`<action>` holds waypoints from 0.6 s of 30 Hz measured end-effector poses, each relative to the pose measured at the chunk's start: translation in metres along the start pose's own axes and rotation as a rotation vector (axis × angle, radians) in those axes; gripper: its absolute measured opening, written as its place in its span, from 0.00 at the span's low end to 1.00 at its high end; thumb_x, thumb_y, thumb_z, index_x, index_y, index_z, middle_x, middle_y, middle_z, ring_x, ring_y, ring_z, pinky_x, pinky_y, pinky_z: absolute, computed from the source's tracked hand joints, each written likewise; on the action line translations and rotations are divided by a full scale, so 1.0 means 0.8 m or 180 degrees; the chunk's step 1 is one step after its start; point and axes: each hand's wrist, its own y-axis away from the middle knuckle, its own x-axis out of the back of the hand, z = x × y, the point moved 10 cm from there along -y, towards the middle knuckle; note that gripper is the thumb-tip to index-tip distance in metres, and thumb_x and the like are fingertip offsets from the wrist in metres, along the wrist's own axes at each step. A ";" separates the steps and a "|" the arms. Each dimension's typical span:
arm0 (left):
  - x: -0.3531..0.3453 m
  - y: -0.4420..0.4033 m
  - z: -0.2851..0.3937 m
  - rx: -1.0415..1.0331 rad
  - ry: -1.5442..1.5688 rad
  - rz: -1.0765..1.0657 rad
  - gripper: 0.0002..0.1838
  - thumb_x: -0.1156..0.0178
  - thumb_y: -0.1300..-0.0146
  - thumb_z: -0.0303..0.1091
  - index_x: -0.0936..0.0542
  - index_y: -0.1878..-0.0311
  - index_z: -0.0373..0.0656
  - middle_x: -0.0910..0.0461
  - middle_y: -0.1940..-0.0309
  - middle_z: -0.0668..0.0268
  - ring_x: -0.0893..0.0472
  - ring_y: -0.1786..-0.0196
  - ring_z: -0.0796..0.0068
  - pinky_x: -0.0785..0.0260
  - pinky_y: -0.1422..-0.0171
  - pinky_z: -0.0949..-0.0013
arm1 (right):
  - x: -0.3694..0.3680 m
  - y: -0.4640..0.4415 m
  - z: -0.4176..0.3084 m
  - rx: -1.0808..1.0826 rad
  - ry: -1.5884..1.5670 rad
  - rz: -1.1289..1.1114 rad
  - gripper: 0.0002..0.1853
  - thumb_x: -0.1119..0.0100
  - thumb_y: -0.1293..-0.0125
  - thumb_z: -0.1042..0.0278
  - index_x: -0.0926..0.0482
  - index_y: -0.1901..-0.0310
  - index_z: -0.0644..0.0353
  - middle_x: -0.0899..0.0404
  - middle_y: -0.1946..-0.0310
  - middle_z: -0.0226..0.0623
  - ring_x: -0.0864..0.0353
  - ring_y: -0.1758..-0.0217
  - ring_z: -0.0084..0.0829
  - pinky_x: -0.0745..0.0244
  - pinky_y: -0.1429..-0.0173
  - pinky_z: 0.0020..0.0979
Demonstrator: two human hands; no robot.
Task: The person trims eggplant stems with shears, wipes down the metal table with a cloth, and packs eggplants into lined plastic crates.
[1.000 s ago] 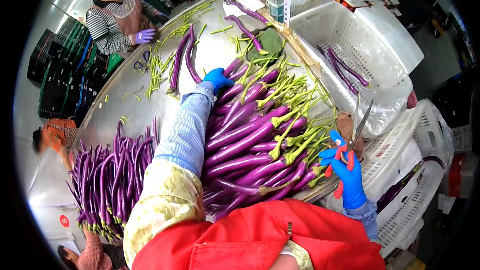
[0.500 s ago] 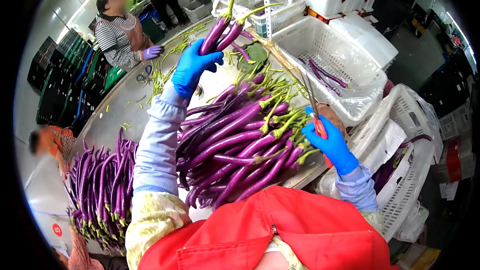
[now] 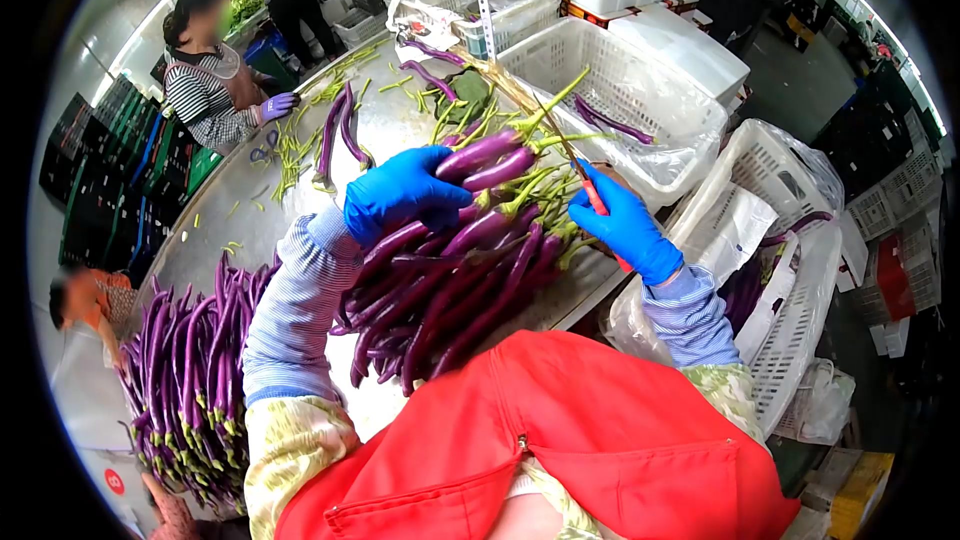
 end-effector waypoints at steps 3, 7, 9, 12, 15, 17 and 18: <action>-0.013 -0.001 -0.010 0.0043 -0.0039 0.0012 0.16 0.34 0.41 0.29 0.25 0.52 0.35 0.22 0.73 0.65 0.22 0.73 0.78 0.27 0.68 0.75 | 0.001 0.008 0.003 -0.0176 0.0214 -0.0082 0.32 0.40 0.39 0.65 0.35 0.33 0.63 0.31 0.70 0.27 0.34 0.68 0.19 0.33 0.60 0.24; -0.014 0.002 -0.006 -0.0068 0.0061 0.0102 0.18 0.34 0.42 0.28 0.26 0.49 0.35 0.21 0.70 0.65 0.21 0.72 0.78 0.26 0.67 0.75 | 0.001 0.022 0.022 -0.0192 0.0119 -0.0297 0.32 0.39 0.39 0.64 0.34 0.33 0.63 0.31 0.70 0.26 0.34 0.67 0.18 0.33 0.60 0.24; -0.015 0.000 -0.006 -0.0080 0.0129 0.0165 0.22 0.33 0.43 0.26 0.27 0.45 0.35 0.19 0.67 0.64 0.19 0.70 0.77 0.25 0.65 0.76 | -0.001 0.028 0.032 -0.0240 0.0089 -0.0376 0.32 0.39 0.39 0.64 0.34 0.33 0.63 0.31 0.69 0.25 0.33 0.67 0.18 0.32 0.59 0.24; -0.024 -0.005 -0.015 0.0066 0.0088 0.0009 0.22 0.34 0.43 0.25 0.27 0.45 0.35 0.20 0.68 0.64 0.19 0.70 0.76 0.25 0.66 0.76 | -0.002 0.034 0.026 -0.0303 0.0015 -0.0271 0.24 0.38 0.38 0.64 0.26 0.41 0.63 0.27 0.70 0.26 0.30 0.65 0.17 0.31 0.57 0.24; -0.033 -0.002 -0.012 0.0118 0.0021 -0.0051 0.22 0.33 0.43 0.26 0.27 0.46 0.36 0.20 0.70 0.64 0.19 0.71 0.76 0.26 0.67 0.75 | -0.005 0.034 0.038 -0.0301 -0.0302 -0.0233 0.19 0.40 0.36 0.64 0.24 0.45 0.63 0.25 0.70 0.27 0.28 0.67 0.17 0.30 0.59 0.23; -0.033 -0.003 -0.015 0.0179 -0.0064 -0.0079 0.21 0.33 0.43 0.27 0.27 0.46 0.36 0.20 0.70 0.64 0.19 0.71 0.77 0.26 0.67 0.75 | -0.008 0.035 0.040 -0.0402 -0.0382 -0.0287 0.18 0.41 0.35 0.64 0.23 0.46 0.62 0.25 0.71 0.27 0.27 0.69 0.16 0.30 0.63 0.22; -0.032 -0.001 -0.015 0.0224 -0.0125 -0.0116 0.21 0.33 0.43 0.27 0.27 0.46 0.36 0.20 0.70 0.64 0.20 0.71 0.77 0.27 0.68 0.75 | -0.009 0.038 0.035 -0.0517 -0.0410 -0.0354 0.18 0.41 0.35 0.63 0.24 0.46 0.62 0.26 0.71 0.26 0.27 0.71 0.16 0.30 0.65 0.22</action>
